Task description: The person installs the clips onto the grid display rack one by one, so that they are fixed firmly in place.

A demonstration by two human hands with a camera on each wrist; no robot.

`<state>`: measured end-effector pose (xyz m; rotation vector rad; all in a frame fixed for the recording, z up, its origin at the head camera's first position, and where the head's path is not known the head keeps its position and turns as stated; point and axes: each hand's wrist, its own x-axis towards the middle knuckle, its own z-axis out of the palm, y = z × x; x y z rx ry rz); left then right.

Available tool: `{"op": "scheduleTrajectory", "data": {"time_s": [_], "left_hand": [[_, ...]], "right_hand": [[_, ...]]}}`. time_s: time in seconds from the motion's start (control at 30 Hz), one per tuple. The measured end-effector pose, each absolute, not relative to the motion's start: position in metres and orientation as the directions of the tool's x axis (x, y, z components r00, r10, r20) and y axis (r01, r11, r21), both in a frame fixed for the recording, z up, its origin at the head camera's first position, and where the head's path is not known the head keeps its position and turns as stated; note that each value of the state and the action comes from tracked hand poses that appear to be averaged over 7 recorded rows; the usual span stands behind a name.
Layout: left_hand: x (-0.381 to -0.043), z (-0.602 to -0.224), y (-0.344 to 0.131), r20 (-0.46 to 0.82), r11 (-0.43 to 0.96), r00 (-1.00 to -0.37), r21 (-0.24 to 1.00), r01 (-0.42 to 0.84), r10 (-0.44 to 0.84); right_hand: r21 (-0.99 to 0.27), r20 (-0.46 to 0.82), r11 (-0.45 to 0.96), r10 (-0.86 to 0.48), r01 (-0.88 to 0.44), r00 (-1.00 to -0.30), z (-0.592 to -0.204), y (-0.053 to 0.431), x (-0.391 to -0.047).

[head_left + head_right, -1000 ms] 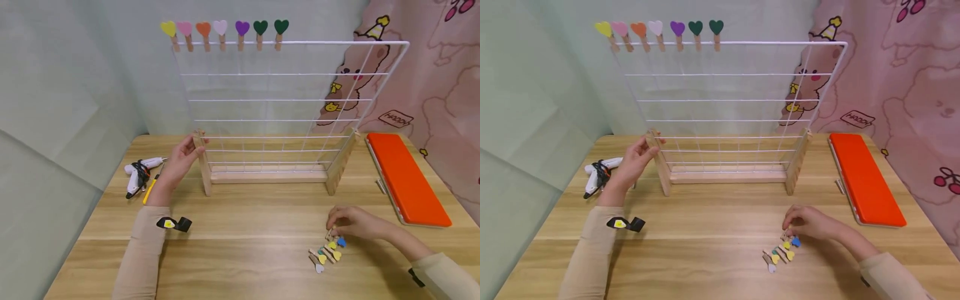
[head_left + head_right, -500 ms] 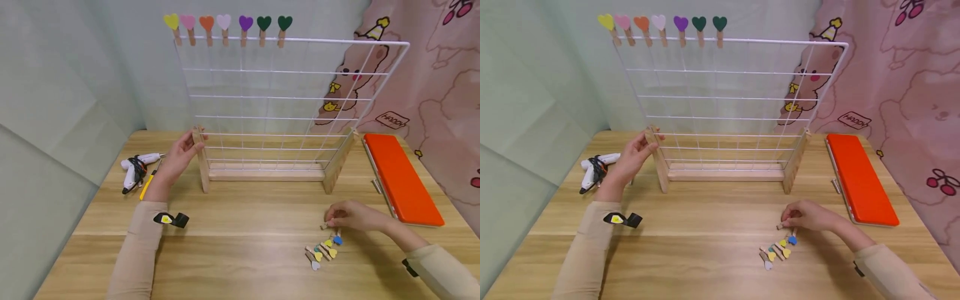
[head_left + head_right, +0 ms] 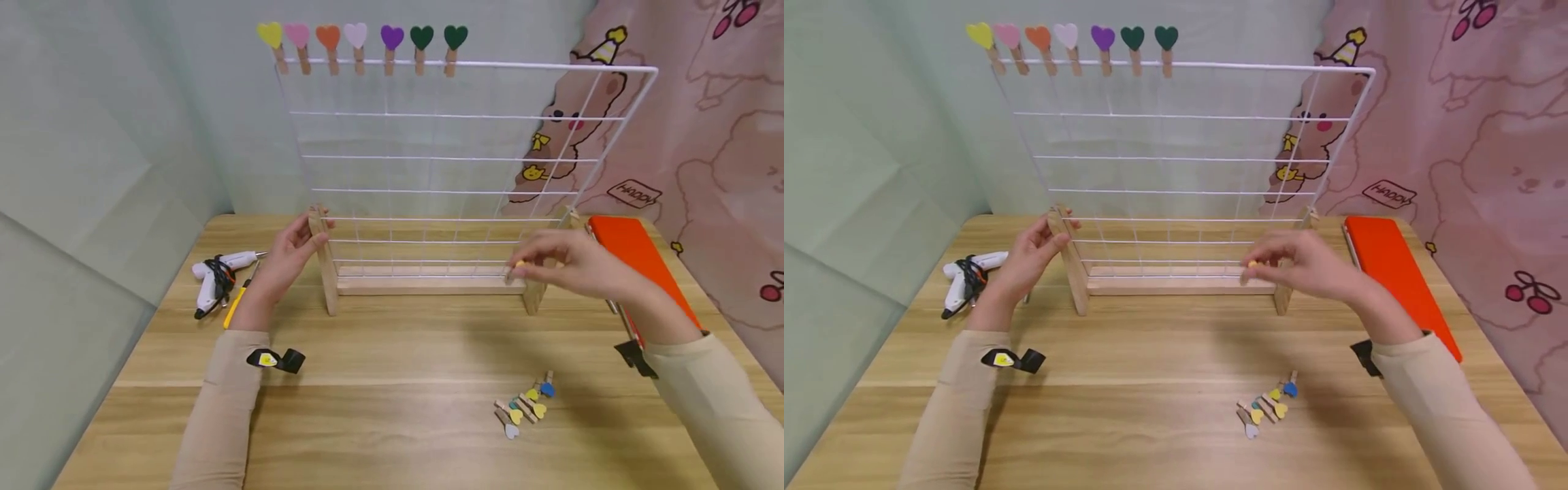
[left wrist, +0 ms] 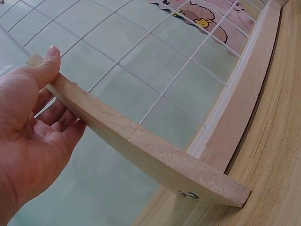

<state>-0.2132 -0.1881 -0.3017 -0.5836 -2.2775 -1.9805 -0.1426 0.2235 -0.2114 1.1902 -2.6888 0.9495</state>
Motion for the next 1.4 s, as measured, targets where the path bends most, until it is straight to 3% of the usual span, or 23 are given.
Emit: {"op": "scheduleTrajectory", "data": {"time_s": [0.13,0.2,0.33,0.47,0.57,0.7,0.9,1.17,1.4], "left_hand": [[-0.213,-0.298,-0.187,0.296,0.089,-0.925,0.942,0.324,0.24],[-0.21,-0.295,-0.185,0.291,0.083,-0.926,0.944,0.318,0.24],[-0.203,-0.291,-0.184,0.28,0.104,-0.931,0.945,0.31,0.233],[-0.203,-0.293,-0.185,0.276,0.116,-0.933,0.944,0.308,0.23],[-0.208,-0.297,-0.187,0.277,0.125,-0.934,0.943,0.309,0.223],[-0.214,-0.303,-0.189,0.288,0.13,-0.931,0.938,0.321,0.225],[-0.215,-0.303,-0.189,0.299,0.118,-0.927,0.936,0.331,0.227],[-0.216,-0.301,-0.188,0.305,0.105,-0.924,0.936,0.335,0.229],[-0.216,-0.3,-0.186,0.321,0.094,-0.919,0.933,0.349,0.227]], "right_hand": [[-0.472,0.486,0.41,-0.618,-0.78,-0.618,-0.16,0.2,-0.149],[-0.462,0.568,0.307,-0.618,-0.832,-0.544,-0.136,0.19,-0.154],[-0.419,0.643,0.211,-0.618,-0.883,-0.452,-0.096,0.171,-0.162],[-0.459,0.611,0.39,-0.513,-0.798,-0.603,-0.065,0.158,-0.171],[-0.564,0.58,0.462,-0.37,-0.685,-0.726,-0.047,0.152,-0.178],[-0.655,0.571,0.433,-0.253,-0.619,-0.781,-0.03,0.151,-0.186],[-0.696,0.48,0.512,-0.189,-0.503,-0.857,-0.021,0.154,-0.193],[-0.734,0.5,0.437,-0.172,-0.521,-0.849,-0.025,0.147,-0.188],[-0.634,0.591,0.485,-0.199,-0.603,-0.782,-0.027,0.141,-0.186]]}}
